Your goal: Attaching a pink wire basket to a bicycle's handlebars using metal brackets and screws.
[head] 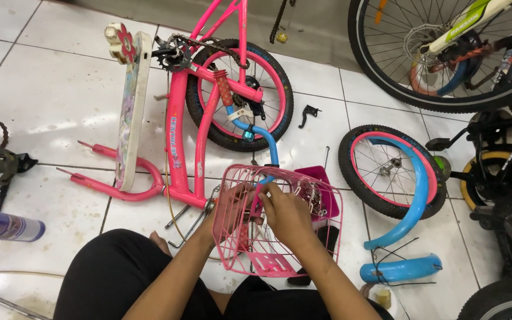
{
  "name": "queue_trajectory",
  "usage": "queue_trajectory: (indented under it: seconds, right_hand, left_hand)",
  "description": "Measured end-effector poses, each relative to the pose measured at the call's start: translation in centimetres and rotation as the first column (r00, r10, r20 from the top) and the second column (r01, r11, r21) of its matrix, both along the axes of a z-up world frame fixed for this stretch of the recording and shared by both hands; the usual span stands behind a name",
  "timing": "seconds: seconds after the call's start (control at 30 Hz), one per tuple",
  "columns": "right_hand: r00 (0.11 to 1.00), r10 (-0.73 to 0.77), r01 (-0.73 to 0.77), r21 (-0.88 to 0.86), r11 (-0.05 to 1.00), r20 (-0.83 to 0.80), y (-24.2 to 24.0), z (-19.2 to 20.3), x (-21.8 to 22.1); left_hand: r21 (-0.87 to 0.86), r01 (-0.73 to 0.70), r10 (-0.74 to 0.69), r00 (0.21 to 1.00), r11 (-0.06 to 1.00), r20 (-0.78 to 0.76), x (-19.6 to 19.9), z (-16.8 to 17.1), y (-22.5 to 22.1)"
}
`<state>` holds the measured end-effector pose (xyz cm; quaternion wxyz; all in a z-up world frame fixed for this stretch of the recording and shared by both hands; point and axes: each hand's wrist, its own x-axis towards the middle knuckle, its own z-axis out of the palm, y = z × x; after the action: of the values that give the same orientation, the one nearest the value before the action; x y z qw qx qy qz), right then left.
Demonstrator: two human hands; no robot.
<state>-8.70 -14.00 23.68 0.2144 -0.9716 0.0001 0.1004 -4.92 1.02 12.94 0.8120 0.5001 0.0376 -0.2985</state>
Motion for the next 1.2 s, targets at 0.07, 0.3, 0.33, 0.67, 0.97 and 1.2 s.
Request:
queue_trajectory:
  seconds: [0.07, 0.3, 0.33, 0.67, 0.97, 1.2]
  right_hand:
    - [1.000, 0.012, -0.012, 0.007, 1.000, 0.020, 0.2, -0.5, 0.1]
    - [0.992, -0.004, -0.009, 0.101, 0.995, 0.124, 0.5, -1.9, 0.4]
    - [0.990, -0.010, -0.009, 0.138, 0.990, 0.138, 0.5, -1.9, 0.3]
    - [0.899, -0.177, 0.377, 0.914, -0.152, -0.401, -3.7, -1.9, -2.0]
    - [0.923, -0.308, 0.297, 0.937, 0.185, -0.231, -5.1, -2.5, -2.0]
    - [0.937, -0.311, 0.162, 0.987, -0.015, -0.158, -7.1, -7.6, -2.3]
  left_hand:
    - [0.011, -0.007, 0.007, 1.000, 1.000, -0.008, 0.1, 0.1, 0.1]
    - [-0.053, -0.072, 0.072, 0.997, 0.996, 0.008, -0.1, -0.6, 0.8]
    - [0.000, -0.056, 0.056, 0.997, 0.998, 0.058, 0.2, -2.6, 0.7]
    - [0.125, -0.154, 0.133, 0.977, 0.980, 0.166, -0.1, 0.9, 0.9]
    - [0.496, -0.258, 0.073, 0.929, 0.829, 0.363, -0.1, -0.1, 0.4]
    - [0.500, -0.165, 0.001, 0.950, 0.850, 0.313, 1.0, -1.5, 0.3]
